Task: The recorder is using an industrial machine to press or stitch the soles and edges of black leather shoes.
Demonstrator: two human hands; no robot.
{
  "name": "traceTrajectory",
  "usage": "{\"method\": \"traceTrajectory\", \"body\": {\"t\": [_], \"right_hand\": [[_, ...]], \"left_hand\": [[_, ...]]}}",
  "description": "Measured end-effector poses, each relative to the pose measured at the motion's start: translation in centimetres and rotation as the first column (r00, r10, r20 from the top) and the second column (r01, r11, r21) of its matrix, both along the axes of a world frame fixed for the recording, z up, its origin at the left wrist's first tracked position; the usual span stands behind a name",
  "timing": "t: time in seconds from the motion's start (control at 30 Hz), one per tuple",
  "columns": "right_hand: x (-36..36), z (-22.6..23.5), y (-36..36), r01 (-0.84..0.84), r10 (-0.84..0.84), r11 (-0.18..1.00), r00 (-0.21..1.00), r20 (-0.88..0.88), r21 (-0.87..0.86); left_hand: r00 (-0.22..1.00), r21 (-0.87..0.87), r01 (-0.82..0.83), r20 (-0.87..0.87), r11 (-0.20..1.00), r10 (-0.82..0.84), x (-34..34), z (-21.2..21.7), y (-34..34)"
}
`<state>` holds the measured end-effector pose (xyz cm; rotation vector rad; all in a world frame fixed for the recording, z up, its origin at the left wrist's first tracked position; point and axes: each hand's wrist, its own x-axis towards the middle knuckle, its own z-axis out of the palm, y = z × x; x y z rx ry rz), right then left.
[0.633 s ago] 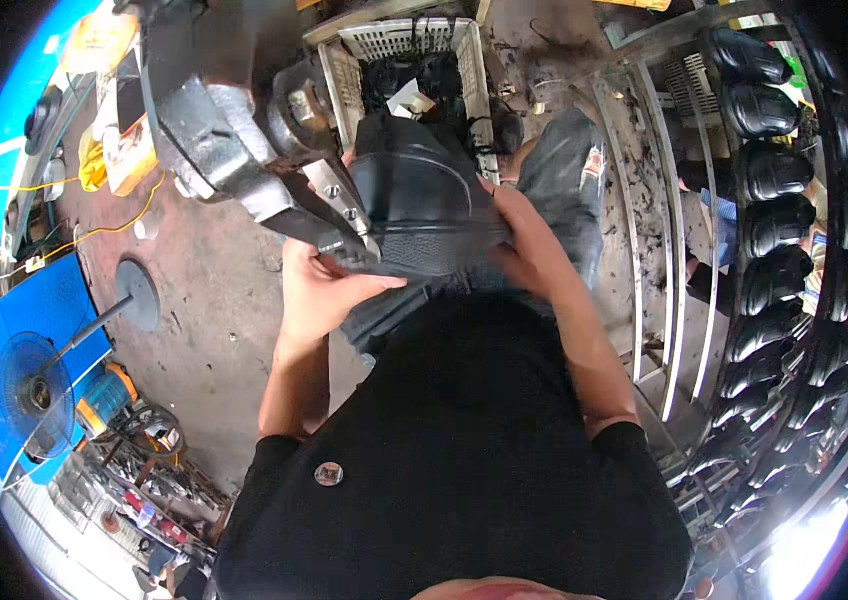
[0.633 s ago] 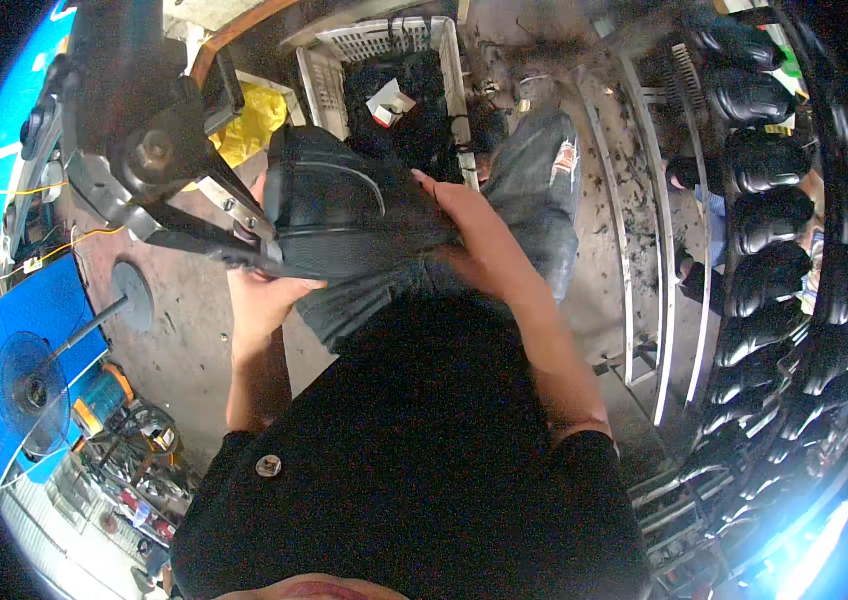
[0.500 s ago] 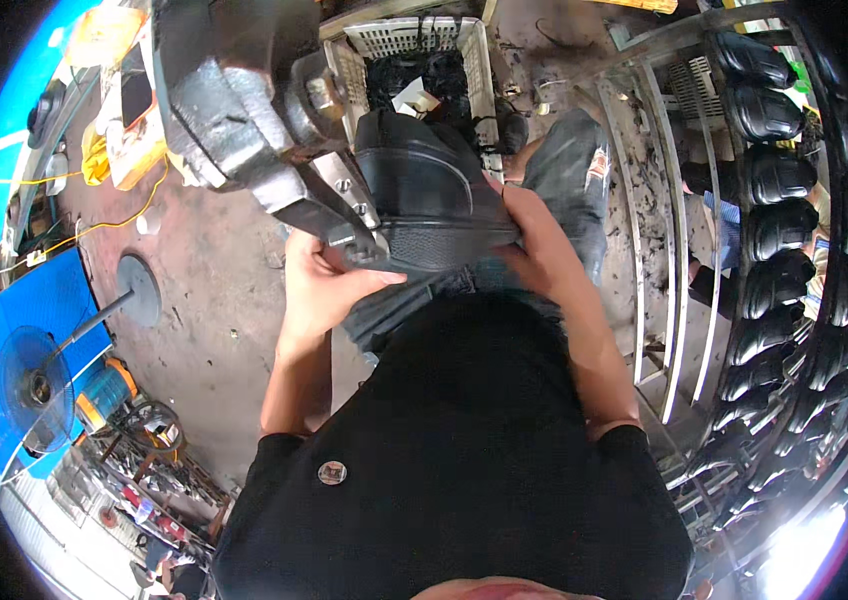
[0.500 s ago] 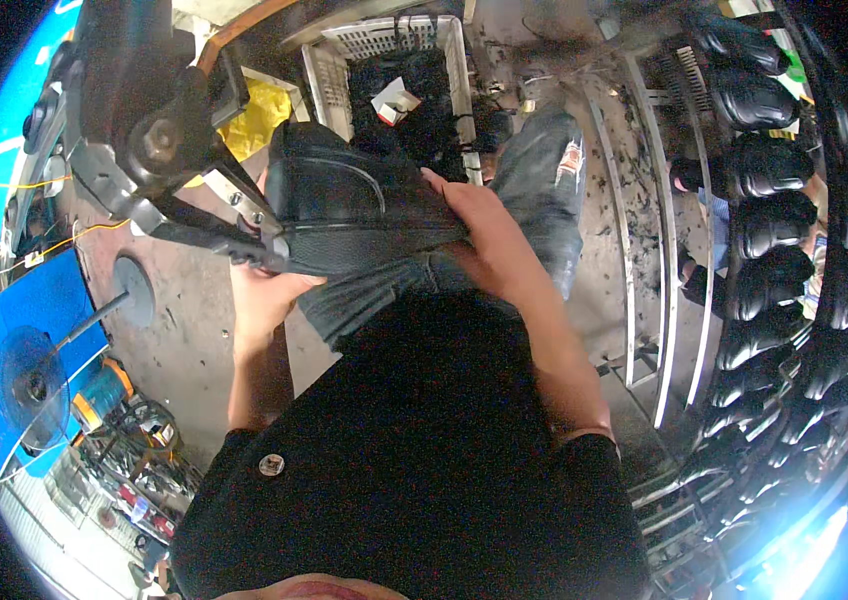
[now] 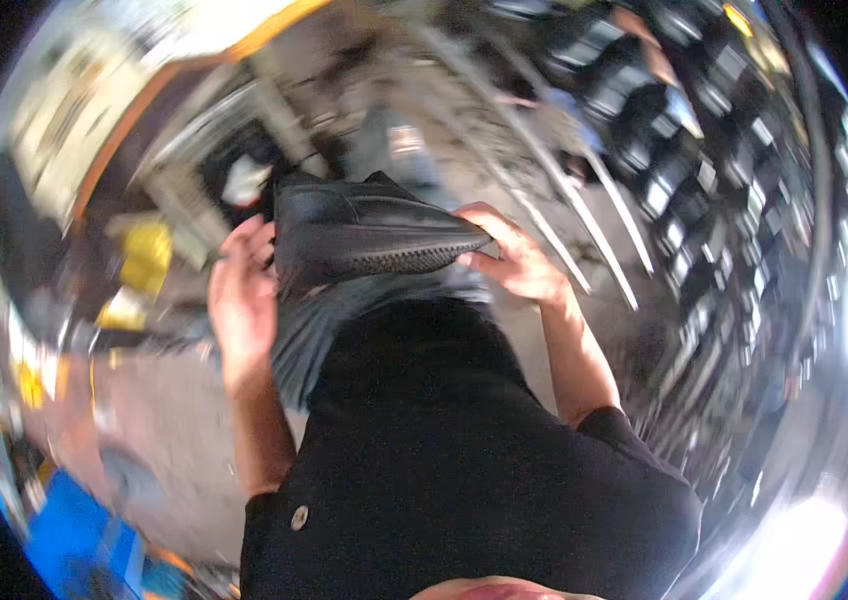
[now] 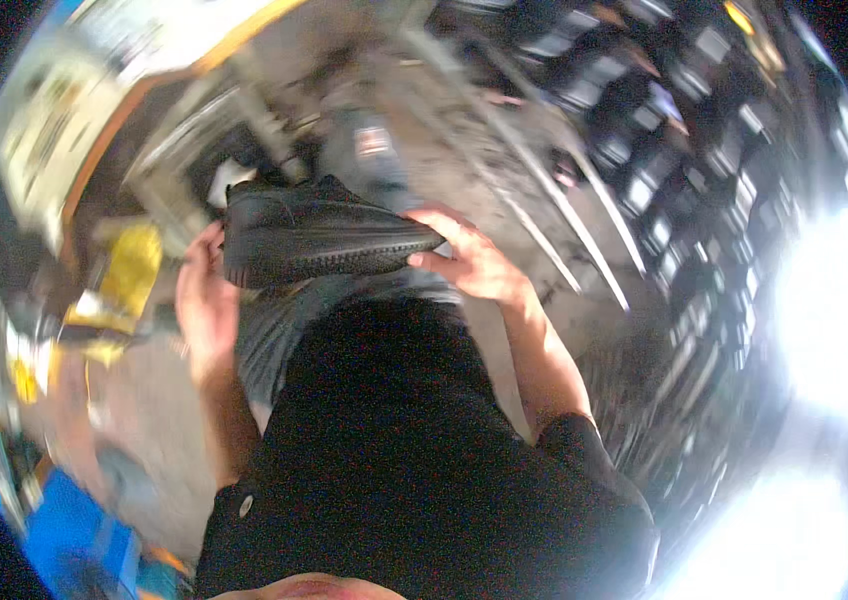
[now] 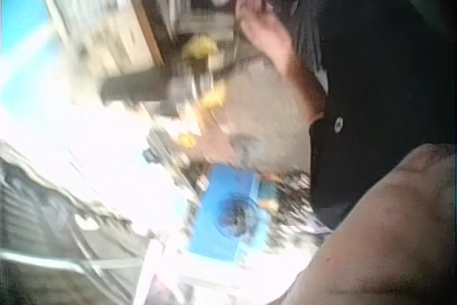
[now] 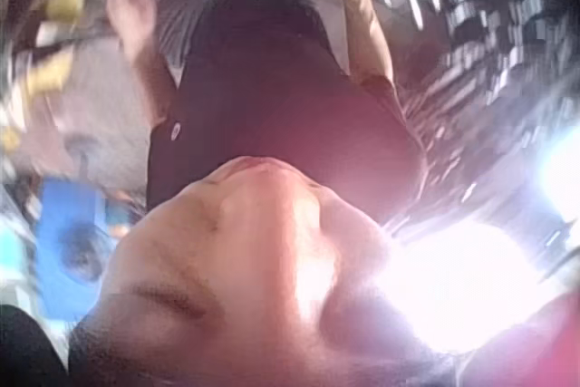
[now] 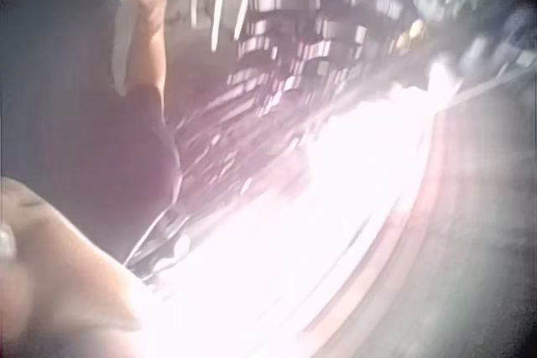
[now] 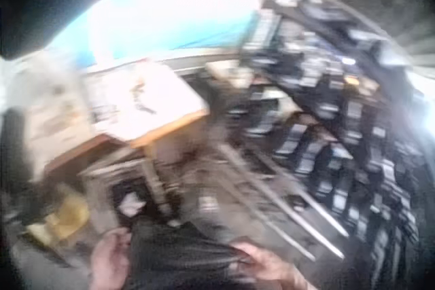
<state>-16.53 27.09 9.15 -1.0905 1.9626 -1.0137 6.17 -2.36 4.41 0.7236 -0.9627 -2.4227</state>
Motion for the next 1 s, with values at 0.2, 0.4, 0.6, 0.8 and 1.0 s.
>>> {"method": "traceTrajectory", "body": {"t": [0.2, 0.4, 0.6, 0.8, 1.0], "right_hand": [[2.5, 5.1, 31.4, 0.873, -0.874, 0.486, 0.485, -0.038, -0.042], [10.4, 6.0, 43.4, 0.919, -0.967, -0.255, -0.234, 0.103, -0.300], [-2.3, 4.4, 49.7, 0.920, -0.254, -0.036, -0.385, -0.887, -0.389], [-10.3, -0.4, 49.8, 0.994, 0.015, 0.092, -0.053, -0.998, -0.052], [-5.8, -0.5, 59.7, 0.963, -0.127, -0.260, -0.100, -0.987, -0.064]], "left_hand": [[0.834, -0.459, 0.451, 0.522, 0.765, -0.178, -2.0, -11.0, 0.3], [0.719, -0.473, 0.565, 0.685, 0.676, -0.121, 2.8, -20.2, -0.2], [0.630, -0.445, 0.717, 0.743, 0.536, -0.226, 0.1, -16.9, 1.4], [0.695, -0.479, 0.638, 0.695, 0.602, -0.184, 0.6, -16.0, 2.5], [0.717, -0.539, 0.617, 0.685, 0.574, -0.128, 2.5, -15.8, 3.7]]}}
